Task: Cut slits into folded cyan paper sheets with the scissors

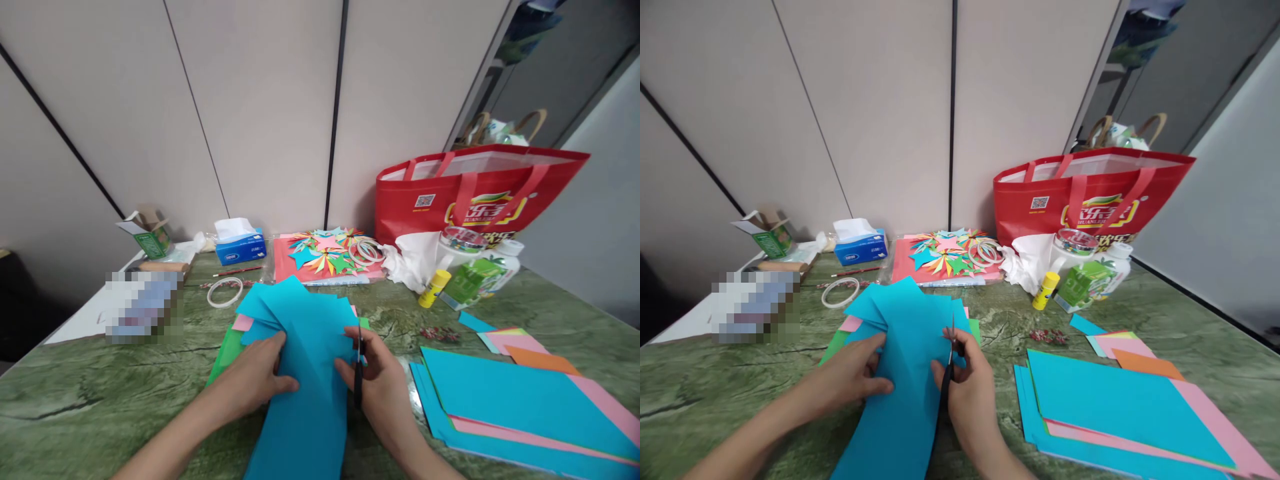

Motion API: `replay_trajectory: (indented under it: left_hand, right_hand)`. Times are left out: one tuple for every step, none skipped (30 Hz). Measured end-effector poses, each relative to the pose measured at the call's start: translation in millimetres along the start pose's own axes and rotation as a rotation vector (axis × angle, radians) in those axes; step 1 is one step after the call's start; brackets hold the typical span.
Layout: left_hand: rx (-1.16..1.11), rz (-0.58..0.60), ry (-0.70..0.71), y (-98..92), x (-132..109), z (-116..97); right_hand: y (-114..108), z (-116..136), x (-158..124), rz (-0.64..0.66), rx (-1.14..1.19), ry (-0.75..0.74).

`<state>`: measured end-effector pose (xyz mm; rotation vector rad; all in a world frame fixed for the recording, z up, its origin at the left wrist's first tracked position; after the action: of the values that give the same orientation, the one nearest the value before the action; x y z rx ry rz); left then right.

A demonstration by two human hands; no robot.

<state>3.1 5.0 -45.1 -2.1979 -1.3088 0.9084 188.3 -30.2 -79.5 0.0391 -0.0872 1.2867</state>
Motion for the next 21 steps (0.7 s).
replay_trajectory:
  left_hand:
    - [-0.036,0.018,-0.021,0.5,1,-2]
    - [-0.084,0.040,-0.043,-0.2,1,-4]
    - [-0.143,0.063,-0.061,-2.1,1,-7]
    - [-0.208,0.083,-0.073,-5.2,0,-10]
    - [-0.304,0.097,-0.083,-9.0,0,-14]
    - [-0.379,0.100,-0.082,-13.1,-1,-17]
    - [-0.413,0.085,-0.068,-17.0,-2,-19]
    - [-0.418,0.083,-0.048,-19.8,-2,-21]
    - [-0.392,0.077,-0.028,-21.3,-3,-22]
    - [-0.332,0.071,-0.010,-21.3,-3,-22]
    - [-0.257,0.063,0.001,-20.0,-2,-20]
    - [-0.171,0.046,0.008,-18.0,-2,-18]
    - [-0.077,0.022,0.016,-15.5,-3,-15]
    - [-0.018,-0.001,0.027,-13.1,-3,-12]
    - [0.039,-0.025,0.038,-11.3,-4,-9]
    - [0.086,-0.047,0.047,-10.4,-5,-7]
    - [0.124,-0.064,0.052,-10.3,-7,-5]
    - [0.164,-0.080,0.052,-11.2,-9,-4]
    - [0.195,-0.090,0.052,-12.9,-11,-3]
    - [0.200,-0.093,0.052,-14.9,-12,-4]
    - [0.158,-0.094,0.060,-17.3,-13,-5]
  right_hand:
    - [0,2,0,-0.014,0.010,-0.005]
    - [0,3,0,-0.032,0.013,-0.014]
    - [-1,6,0,-0.049,0.014,-0.022]
    - [-1,7,1,-0.064,0.020,-0.025]
    - [-1,9,1,-0.074,0.034,-0.022]
    - [-1,10,1,-0.075,0.053,-0.012]
    - [0,10,1,-0.067,0.074,0.003]
    - [0,10,1,-0.054,0.095,0.018]
    - [1,9,2,-0.038,0.109,0.035]
    - [1,8,2,-0.020,0.116,0.053]
    - [2,6,2,-0.002,0.116,0.074]
    - [2,5,2,0.011,0.114,0.093]
    - [2,5,2,0.022,0.112,0.109]
    - [1,4,2,0.033,0.114,0.121]
    - [1,4,2,0.042,0.121,0.132]
    - [0,4,3,0.052,0.134,0.143]
    - [0,5,3,0.061,0.159,0.156]
    - [-1,6,4,0.070,0.201,0.170]
    - [-2,7,4,0.085,0.261,0.188]
    - [-2,9,5,0.106,0.335,0.209]
    - [-3,10,6,0.132,0.413,0.231]
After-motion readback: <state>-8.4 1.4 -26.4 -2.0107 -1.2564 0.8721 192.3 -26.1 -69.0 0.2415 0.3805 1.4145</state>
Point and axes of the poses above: each hand's wrist, its own x-axis towards the middle knuckle, its own y-axis out of the palm, z = x × y, the point moved 1 cm from there along x, towards the middle knuckle, and after that the axes turned 5 degrees about -x, right-handed, at the moved point
